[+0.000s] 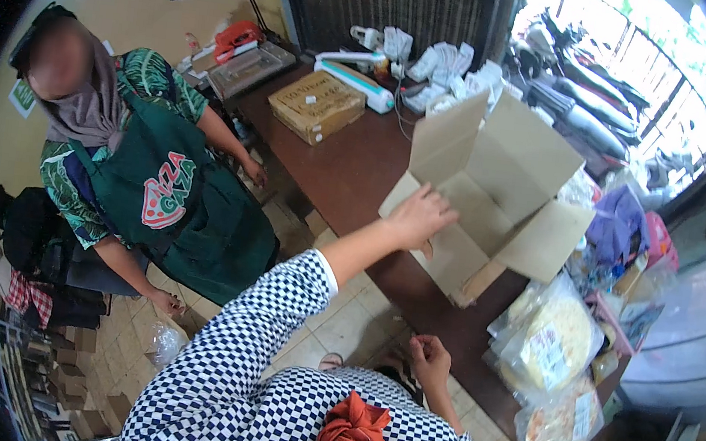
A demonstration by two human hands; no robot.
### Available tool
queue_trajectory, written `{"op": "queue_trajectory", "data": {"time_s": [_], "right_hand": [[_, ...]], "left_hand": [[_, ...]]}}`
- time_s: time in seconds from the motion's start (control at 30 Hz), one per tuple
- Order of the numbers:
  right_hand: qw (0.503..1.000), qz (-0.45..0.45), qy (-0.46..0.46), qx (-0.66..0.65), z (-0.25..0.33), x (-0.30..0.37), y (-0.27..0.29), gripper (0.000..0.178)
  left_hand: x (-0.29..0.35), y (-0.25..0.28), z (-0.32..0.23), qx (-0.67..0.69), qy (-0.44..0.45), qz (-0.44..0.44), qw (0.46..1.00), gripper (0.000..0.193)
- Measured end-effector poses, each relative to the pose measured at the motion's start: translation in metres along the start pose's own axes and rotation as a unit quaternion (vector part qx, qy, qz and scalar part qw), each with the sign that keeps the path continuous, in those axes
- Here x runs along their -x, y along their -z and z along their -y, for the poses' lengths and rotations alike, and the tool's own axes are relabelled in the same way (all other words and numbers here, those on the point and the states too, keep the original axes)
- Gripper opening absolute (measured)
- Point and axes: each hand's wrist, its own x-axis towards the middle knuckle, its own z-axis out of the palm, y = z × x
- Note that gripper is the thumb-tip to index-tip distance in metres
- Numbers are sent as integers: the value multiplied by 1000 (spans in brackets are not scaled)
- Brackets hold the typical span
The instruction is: The recorder is packaging tortillas by placing them in bags, sealing them with a machine, and then organizing them into cardboard boxes while maintaining a logbook.
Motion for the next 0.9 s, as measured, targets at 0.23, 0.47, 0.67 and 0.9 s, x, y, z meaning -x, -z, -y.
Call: {"op": "queue_trajectory", "data": {"time_s": [0.23,0.47,0.67,0.9], "right_hand": [[992,99,11,-78,-26,-14,14,23],[986,167,-16,-26,-3,-25,6,16],[976,149,-84,-132,11,-17,-39,12],[980,164,44,99,22,-12,-74,13]], "left_hand": [[53,6,-21,16,6,-157,987,19],[164,36,-2,-15,189,-184,965,17],[194,-20,37,-5,261,-162,952,22],[158,-34,30,57,268,-36,961,41]]}}
